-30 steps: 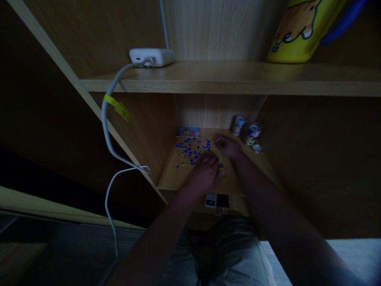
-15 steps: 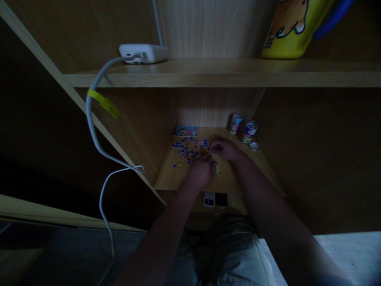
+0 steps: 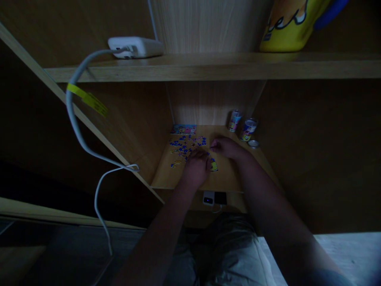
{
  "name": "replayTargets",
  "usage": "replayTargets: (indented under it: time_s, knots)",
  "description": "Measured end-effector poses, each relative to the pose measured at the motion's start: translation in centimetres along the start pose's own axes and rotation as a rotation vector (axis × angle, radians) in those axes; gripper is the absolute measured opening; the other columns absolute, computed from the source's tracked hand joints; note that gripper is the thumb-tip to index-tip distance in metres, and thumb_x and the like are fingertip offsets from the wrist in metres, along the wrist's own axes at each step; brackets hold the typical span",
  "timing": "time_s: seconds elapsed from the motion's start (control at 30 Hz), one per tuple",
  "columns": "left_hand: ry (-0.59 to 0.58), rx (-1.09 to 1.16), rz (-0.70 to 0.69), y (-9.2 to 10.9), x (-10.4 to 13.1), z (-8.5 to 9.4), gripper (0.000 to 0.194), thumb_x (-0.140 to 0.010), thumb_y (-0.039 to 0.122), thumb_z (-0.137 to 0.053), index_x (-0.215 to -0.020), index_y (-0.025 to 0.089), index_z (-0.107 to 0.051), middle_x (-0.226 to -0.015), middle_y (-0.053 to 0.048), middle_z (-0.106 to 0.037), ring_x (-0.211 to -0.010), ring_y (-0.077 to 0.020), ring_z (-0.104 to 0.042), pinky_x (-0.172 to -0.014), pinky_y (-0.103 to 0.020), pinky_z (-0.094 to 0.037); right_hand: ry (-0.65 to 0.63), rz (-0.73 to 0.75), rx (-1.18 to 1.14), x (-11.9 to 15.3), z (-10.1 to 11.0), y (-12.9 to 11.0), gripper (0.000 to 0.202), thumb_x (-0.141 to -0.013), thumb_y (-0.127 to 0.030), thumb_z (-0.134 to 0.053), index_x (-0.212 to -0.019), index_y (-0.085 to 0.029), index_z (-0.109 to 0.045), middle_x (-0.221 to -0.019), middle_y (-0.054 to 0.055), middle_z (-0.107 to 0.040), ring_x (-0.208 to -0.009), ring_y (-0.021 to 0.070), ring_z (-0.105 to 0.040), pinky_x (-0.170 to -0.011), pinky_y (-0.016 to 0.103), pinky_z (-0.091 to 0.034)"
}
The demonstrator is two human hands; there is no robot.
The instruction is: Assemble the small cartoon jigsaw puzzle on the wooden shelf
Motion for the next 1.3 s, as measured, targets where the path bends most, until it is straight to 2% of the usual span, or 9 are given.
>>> replayTargets:
  time_s: [0.13,0.23,0.33,0.43,0.63,0.87,1.0,1.17,1.3]
  knots:
    - [-0.011,0.028,-0.003,-0.2,-0.1,-0.1,0.019,-0.109,0.020,-0.061,-0.110,0.018,-0.079,-0.116,-0.012,-0.082,-0.116,-0.0280,-0.074,-0.119,-0.049,-0.055,0.033,-0.084,-0.082,0.5,0.6,0.0,0.013,-0.089,-0.029,-0.085,-0.087,-0.021,-0.075,-0.093,0.005,-0.081,-0.089,0.0227,-0.073,-0.087,0.035,-0.056]
    - [-0.013,0.045,-0.001,-0.2,-0.2,-0.2,0.019,-0.108,0.018,-0.061,-0.111,0.018,-0.080,-0.118,-0.012,-0.082,-0.116,-0.0276,-0.075,-0.122,-0.049,-0.054,0.046,-0.175,-0.275,0.7,0.9,0.1,0.016,-0.085,-0.032,-0.088,-0.089,-0.021,-0.077,-0.093,0.004,-0.081,-0.087,0.0223,-0.073,-0.087,0.036,-0.059]
    - [-0.022,0.059,0.013,-0.2,-0.2,-0.2,0.019,-0.108,0.017,-0.062,-0.112,0.018,-0.080,-0.118,-0.012,-0.082,-0.116,-0.0281,-0.075,-0.120,-0.049,-0.056,-0.024,-0.280,-0.503,1.1,0.4,0.1,0.022,-0.080,-0.033,-0.093,-0.094,-0.022,-0.081,-0.091,0.004,-0.082,-0.084,0.0212,-0.075,-0.086,0.038,-0.063]
    - [-0.029,0.067,0.007,0.0,-0.1,0.0,0.017,-0.107,0.017,-0.062,-0.108,0.018,-0.080,-0.115,-0.012,-0.082,-0.114,-0.0280,-0.075,-0.119,-0.049,-0.056,-0.081,-0.356,-0.618,1.4,0.0,0.0,0.025,-0.073,-0.030,-0.098,-0.089,-0.022,-0.081,-0.088,0.004,-0.082,-0.083,0.0200,-0.076,-0.087,0.036,-0.065]
    - [-0.020,0.078,0.008,-0.2,-0.1,-0.2,0.016,-0.106,0.016,-0.063,-0.103,0.019,-0.079,-0.113,-0.012,-0.081,-0.114,-0.0283,-0.075,-0.118,-0.050,-0.056,-0.140,-0.395,-0.544,1.7,-0.1,0.2,0.019,-0.078,-0.034,-0.094,-0.087,-0.022,-0.081,-0.074,0.001,-0.077,-0.070,0.0155,-0.069,-0.068,0.027,-0.060]
    - [-0.004,0.086,0.002,-0.3,0.0,-0.2,0.018,-0.106,0.016,-0.063,-0.114,0.018,-0.079,-0.123,-0.012,-0.081,-0.121,-0.0286,-0.073,-0.121,-0.051,-0.056,-0.146,-0.430,-0.596,1.8,-0.2,0.1,0.022,-0.075,-0.029,-0.097,-0.086,-0.024,-0.079,-0.082,0.001,-0.080,-0.080,0.0177,-0.075,-0.080,0.031,-0.066]
    - [-0.020,0.067,-0.014,-0.1,0.2,0.2,0.032,-0.100,0.004,-0.061,-0.120,0.020,-0.081,-0.128,-0.011,-0.080,-0.126,-0.0286,-0.071,-0.122,-0.050,-0.055,-0.153,-0.428,-0.673,2.0,-0.2,-0.1,0.025,-0.078,-0.030,-0.096,-0.099,-0.026,-0.082,-0.095,0.002,-0.084,-0.088,0.0197,-0.078,-0.084,0.033,-0.067]
    - [-0.070,0.077,0.006,-0.2,0.3,0.2,0.044,-0.091,-0.007,-0.062,-0.113,0.024,-0.084,-0.122,-0.008,-0.082,-0.121,-0.0273,-0.072,-0.122,-0.050,-0.055,-0.179,-0.393,-0.526,1.9,0.1,0.1,0.019,-0.082,-0.036,-0.093,-0.092,-0.023,-0.083,-0.084,0.003,-0.081,-0.076,0.0176,-0.074,-0.072,0.029,-0.063]
    - [-0.079,0.072,0.011,-0.3,0.3,0.1,0.042,-0.091,-0.005,-0.063,-0.112,0.023,-0.086,-0.120,-0.009,-0.083,-0.116,-0.0272,-0.072,-0.117,-0.048,-0.057,-0.193,-0.377,-0.551,1.8,0.0,-0.1,0.018,-0.080,-0.035,-0.093,-0.085,-0.022,-0.081,-0.081,0.002,-0.079,-0.075,0.0167,-0.072,-0.075,0.030,-0.063]
Point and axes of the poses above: each hand's wrist, its own x-axis away from the middle knuckle, its own z-axis out of the back of the hand, y = z × x, the point moved 6 cm from there along -x, towards the middle knuckle
